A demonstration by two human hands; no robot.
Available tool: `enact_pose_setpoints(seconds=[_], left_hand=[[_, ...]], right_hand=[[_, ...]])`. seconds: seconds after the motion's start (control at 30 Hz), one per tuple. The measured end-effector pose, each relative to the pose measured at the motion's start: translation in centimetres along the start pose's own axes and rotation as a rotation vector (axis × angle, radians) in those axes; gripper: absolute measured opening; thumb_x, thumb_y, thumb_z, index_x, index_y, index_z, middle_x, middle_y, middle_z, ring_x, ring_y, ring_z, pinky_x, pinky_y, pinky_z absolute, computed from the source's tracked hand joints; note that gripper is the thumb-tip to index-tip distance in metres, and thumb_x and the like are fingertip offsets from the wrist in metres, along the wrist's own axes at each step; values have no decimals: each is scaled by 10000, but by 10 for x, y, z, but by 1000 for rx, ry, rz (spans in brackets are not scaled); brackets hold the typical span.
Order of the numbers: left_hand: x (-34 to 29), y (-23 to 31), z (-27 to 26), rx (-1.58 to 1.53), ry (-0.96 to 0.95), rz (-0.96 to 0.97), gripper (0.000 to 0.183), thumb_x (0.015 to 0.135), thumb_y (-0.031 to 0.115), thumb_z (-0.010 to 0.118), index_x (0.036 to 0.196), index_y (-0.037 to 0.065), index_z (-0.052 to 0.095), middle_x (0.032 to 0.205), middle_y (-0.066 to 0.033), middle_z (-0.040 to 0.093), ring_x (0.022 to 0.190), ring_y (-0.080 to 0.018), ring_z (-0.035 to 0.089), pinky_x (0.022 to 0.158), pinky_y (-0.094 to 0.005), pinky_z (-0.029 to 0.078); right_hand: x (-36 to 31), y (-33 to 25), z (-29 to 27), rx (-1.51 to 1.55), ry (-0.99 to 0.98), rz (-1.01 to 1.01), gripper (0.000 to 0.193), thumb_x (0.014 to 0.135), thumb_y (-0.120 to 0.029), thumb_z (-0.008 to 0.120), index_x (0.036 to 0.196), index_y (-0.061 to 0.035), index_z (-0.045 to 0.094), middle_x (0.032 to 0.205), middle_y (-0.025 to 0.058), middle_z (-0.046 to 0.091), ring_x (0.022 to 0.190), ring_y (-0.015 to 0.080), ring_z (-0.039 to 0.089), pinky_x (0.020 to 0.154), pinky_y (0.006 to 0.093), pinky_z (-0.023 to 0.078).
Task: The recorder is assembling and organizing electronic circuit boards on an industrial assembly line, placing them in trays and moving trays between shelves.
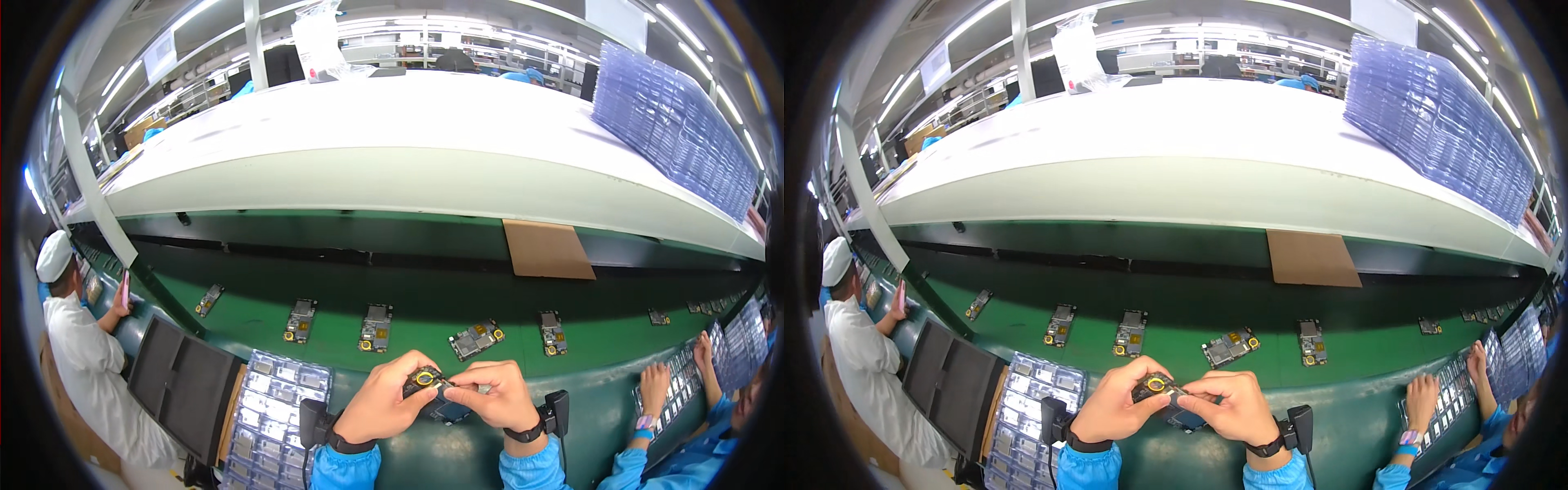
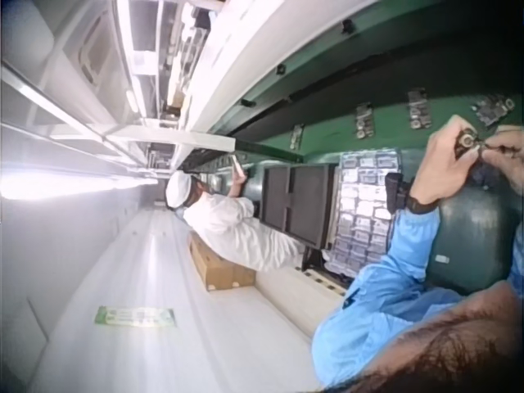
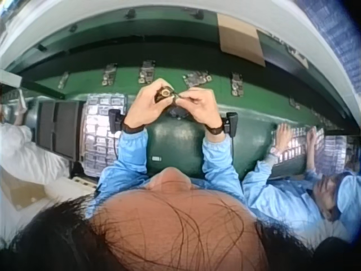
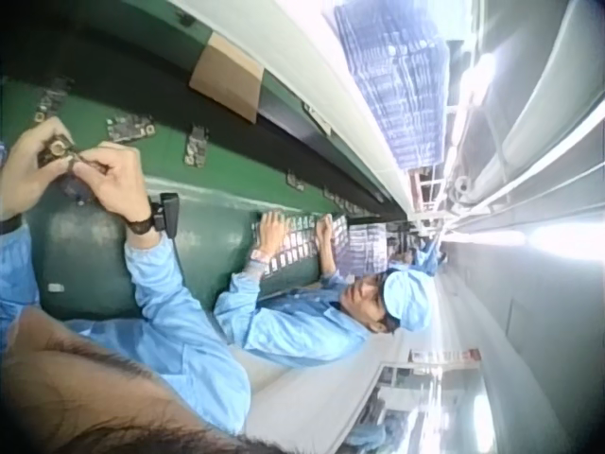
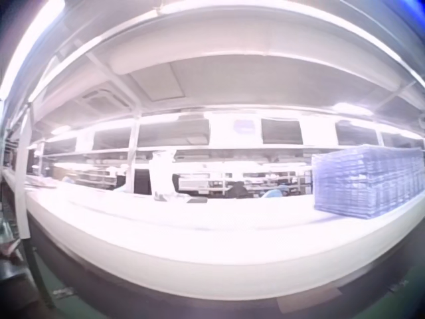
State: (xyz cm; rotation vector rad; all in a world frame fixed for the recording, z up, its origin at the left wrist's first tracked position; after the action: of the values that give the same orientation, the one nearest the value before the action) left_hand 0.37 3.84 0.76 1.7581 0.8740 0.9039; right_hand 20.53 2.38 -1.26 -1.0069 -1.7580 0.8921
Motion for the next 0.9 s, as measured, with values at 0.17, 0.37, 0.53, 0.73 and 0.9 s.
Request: enact_pose_setpoints(seconds=[0.17, 0.37, 0.53, 0.73, 0.9], left_hand=[[-6, -20, -19, 9, -3, 13, 283, 921, 16, 726, 1182, 0, 619, 1052, -79, 691, 895, -113, 645, 776, -275, 527], [-11, 3, -20, 320, 353, 117, 441, 894, 131, 748, 1292, 7, 603, 1219, -167, 666, 1061, -303, 656, 921, -368, 525], [-9, 16, 29, 161, 157, 368, 402, 920, 195, 724, 1262, 17, 611, 1266, -167, 629, 1213, -390, 585, 1016, -453, 475], [-31, 42, 37, 46, -6, 354, 358, 900, 205, 717, 1214, 60, 622, 1207, -187, 610, 1183, -380, 580, 1016, -439, 461], [-36, 53, 20, -32, 5, 356, 339, 910, 183, 702, 1195, 19, 619, 1161, -177, 626, 1107, -379, 613, 950, -448, 495]], right_hand=[[6, 6, 23, 71, -36, 104, 172, 890, -79, 800, 1033, 11, 765, 788, 42, 735, 668, 82, 653, 582, 242, 495], [7, 71, 46, 597, -77, 452, 143, 946, -48, 707, 1061, 37, 710, 941, 53, 749, 761, 92, 680, 684, 229, 541], [9, 154, 78, 486, 105, 483, 215, 953, -26, 655, 1154, 39, 696, 1047, 82, 735, 944, 151, 701, 860, 307, 579], [78, 114, 161, 1164, -97, 638, 233, 959, -12, 610, 1191, -25, 616, 1155, 114, 706, 1047, 230, 697, 964, 415, 565], [138, 94, 232, 1066, -90, 745, 363, 922, 55, 622, 1271, 17, 534, 1252, 179, 660, 1124, 318, 677, 1015, 463, 553]])
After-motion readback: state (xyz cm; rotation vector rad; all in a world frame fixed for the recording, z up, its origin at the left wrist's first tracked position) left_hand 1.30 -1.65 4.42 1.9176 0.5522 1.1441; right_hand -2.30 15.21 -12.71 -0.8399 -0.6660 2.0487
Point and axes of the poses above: each hand's wrist, its own x-axis towards the middle knuckle, its own z-axis out of the palm, y = z × x, the point moved 3 cm from there along x, towards the middle knuckle
